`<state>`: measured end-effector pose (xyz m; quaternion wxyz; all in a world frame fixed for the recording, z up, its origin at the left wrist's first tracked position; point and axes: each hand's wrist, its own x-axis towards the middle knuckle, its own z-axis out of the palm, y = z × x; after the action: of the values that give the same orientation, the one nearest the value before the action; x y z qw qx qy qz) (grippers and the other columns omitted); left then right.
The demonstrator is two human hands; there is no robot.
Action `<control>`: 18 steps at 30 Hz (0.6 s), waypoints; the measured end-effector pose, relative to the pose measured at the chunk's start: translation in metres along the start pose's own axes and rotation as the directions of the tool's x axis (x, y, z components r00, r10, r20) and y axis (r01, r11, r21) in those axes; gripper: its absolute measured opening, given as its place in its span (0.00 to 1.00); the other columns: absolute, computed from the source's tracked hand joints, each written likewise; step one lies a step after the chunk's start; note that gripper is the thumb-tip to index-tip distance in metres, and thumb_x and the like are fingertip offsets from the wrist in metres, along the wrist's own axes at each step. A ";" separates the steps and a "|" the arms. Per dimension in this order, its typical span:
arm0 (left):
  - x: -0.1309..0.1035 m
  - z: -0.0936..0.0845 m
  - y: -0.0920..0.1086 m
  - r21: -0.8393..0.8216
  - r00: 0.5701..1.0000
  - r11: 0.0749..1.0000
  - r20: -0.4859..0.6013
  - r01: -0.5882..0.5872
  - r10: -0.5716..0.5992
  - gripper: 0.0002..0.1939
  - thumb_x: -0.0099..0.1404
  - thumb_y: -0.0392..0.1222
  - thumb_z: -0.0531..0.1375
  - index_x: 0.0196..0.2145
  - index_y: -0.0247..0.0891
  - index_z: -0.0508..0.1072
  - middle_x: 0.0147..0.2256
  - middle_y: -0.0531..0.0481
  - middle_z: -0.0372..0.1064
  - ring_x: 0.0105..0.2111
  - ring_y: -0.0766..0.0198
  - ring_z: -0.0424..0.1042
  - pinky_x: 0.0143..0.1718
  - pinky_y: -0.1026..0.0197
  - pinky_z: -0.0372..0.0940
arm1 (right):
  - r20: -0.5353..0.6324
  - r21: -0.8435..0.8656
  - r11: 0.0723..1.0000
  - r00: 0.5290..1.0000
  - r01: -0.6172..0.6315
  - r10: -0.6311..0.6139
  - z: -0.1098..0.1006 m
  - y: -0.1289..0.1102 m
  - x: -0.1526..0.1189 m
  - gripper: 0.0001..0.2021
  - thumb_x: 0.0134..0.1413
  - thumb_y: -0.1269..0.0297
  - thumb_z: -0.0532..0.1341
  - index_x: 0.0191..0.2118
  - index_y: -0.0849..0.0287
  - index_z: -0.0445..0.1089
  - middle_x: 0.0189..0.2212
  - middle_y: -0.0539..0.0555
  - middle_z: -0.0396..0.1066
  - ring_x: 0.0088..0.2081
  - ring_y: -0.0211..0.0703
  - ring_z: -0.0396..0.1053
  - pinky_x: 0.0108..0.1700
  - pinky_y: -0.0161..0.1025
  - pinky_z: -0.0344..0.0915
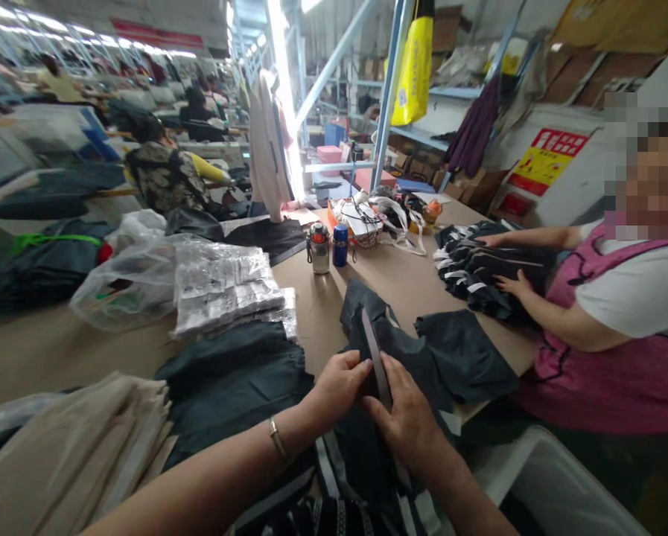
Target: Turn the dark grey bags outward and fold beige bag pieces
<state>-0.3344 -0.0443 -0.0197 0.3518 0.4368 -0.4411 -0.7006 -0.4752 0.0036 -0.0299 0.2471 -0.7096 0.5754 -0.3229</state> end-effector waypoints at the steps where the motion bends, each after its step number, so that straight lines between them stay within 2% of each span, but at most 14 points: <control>1: -0.002 0.005 0.004 0.018 0.999 0.999 -0.005 -0.049 0.049 0.18 0.53 0.52 0.60 0.24 0.33 0.62 0.22 0.52 0.60 0.21 0.70 0.58 0.21 0.67 0.57 | 0.012 0.055 0.998 1.000 -0.028 0.027 -0.004 -0.006 0.001 0.29 0.59 0.53 0.54 0.62 0.61 0.52 0.58 0.62 0.57 0.60 0.51 0.54 0.61 0.48 0.52; 3: -0.007 0.013 0.008 0.060 0.995 0.993 -0.010 -0.102 0.103 0.18 0.53 0.51 0.59 0.21 0.35 0.59 0.20 0.54 0.54 0.21 0.71 0.55 0.20 0.68 0.54 | 0.017 0.164 0.985 0.998 -0.060 0.058 -0.012 -0.010 0.004 0.24 0.60 0.54 0.53 0.58 0.59 0.57 0.54 0.60 0.61 0.56 0.49 0.59 0.58 0.46 0.57; 5: -0.013 0.015 0.008 0.105 0.995 0.989 0.007 -0.101 0.101 0.17 0.54 0.51 0.58 0.21 0.35 0.60 0.19 0.55 0.53 0.21 0.70 0.54 0.21 0.67 0.54 | 0.053 0.202 0.977 0.997 -0.066 0.056 -0.020 -0.007 0.006 0.17 0.60 0.56 0.53 0.51 0.58 0.65 0.45 0.58 0.65 0.48 0.47 0.64 0.51 0.43 0.61; 7: -0.016 0.012 0.003 0.175 0.991 0.975 0.005 -0.133 0.134 0.15 0.55 0.50 0.58 0.22 0.33 0.65 0.21 0.53 0.57 0.23 0.68 0.56 0.25 0.66 0.57 | 0.159 0.251 0.961 0.985 -0.112 0.073 -0.027 0.000 0.006 0.14 0.60 0.57 0.53 0.44 0.60 0.69 0.37 0.55 0.66 0.40 0.45 0.66 0.43 0.40 0.63; 9: -0.016 0.006 -0.003 0.160 0.989 0.977 0.012 -0.144 0.144 0.14 0.56 0.49 0.59 0.25 0.32 0.70 0.25 0.50 0.63 0.27 0.67 0.60 0.31 0.66 0.59 | 0.267 0.403 0.893 0.959 -0.201 0.096 -0.030 0.006 0.003 0.13 0.59 0.59 0.53 0.41 0.61 0.70 0.33 0.53 0.67 0.37 0.43 0.66 0.39 0.38 0.63; 10: -0.015 0.004 -0.005 0.107 0.993 0.988 0.031 -0.115 0.112 0.13 0.56 0.48 0.60 0.28 0.32 0.71 0.28 0.49 0.66 0.29 0.65 0.62 0.34 0.65 0.61 | 0.302 0.503 0.829 0.948 -0.245 0.097 -0.030 0.008 0.001 0.12 0.58 0.61 0.54 0.41 0.61 0.70 0.33 0.52 0.68 0.37 0.43 0.67 0.40 0.38 0.63; 12: -0.013 0.003 -0.005 -0.035 0.996 0.999 0.084 0.027 -0.024 0.13 0.52 0.42 0.63 0.35 0.33 0.72 0.32 0.47 0.69 0.32 0.63 0.65 0.35 0.64 0.62 | 0.330 0.664 0.680 0.938 -0.311 0.106 -0.026 0.011 -0.003 0.12 0.53 0.65 0.57 0.43 0.60 0.70 0.33 0.51 0.70 0.37 0.43 0.68 0.42 0.38 0.64; 14: -0.015 0.007 0.000 -0.144 0.982 0.976 0.120 0.163 -0.146 0.20 0.47 0.35 0.63 0.41 0.35 0.72 0.34 0.47 0.71 0.31 0.63 0.68 0.33 0.64 0.63 | 0.307 0.716 0.616 0.940 -0.329 0.147 -0.022 0.018 -0.004 0.16 0.48 0.70 0.58 0.45 0.59 0.70 0.34 0.50 0.71 0.37 0.43 0.68 0.43 0.39 0.65; 16: -0.026 0.014 0.010 -0.244 0.963 0.941 0.192 0.233 -0.188 0.23 0.43 0.30 0.61 0.41 0.35 0.74 0.33 0.48 0.72 0.30 0.62 0.69 0.32 0.64 0.63 | 0.246 0.660 0.677 0.945 -0.326 0.216 -0.024 0.034 -0.001 0.18 0.43 0.71 0.57 0.44 0.61 0.70 0.35 0.51 0.72 0.38 0.45 0.69 0.43 0.41 0.65; 18: -0.042 0.022 0.023 -0.313 0.905 0.893 0.378 0.323 -0.195 0.20 0.40 0.29 0.59 0.35 0.34 0.76 0.29 0.47 0.72 0.28 0.62 0.70 0.31 0.63 0.63 | 0.136 0.552 0.769 0.944 -0.324 0.300 -0.035 0.056 0.006 0.17 0.43 0.68 0.58 0.43 0.63 0.71 0.35 0.55 0.73 0.39 0.49 0.69 0.45 0.45 0.65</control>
<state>-0.3370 -0.0093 0.0196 0.2486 0.2923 -0.2920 -0.8760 -0.5369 -0.0131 -0.0461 0.5081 -0.5048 0.5579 -0.4192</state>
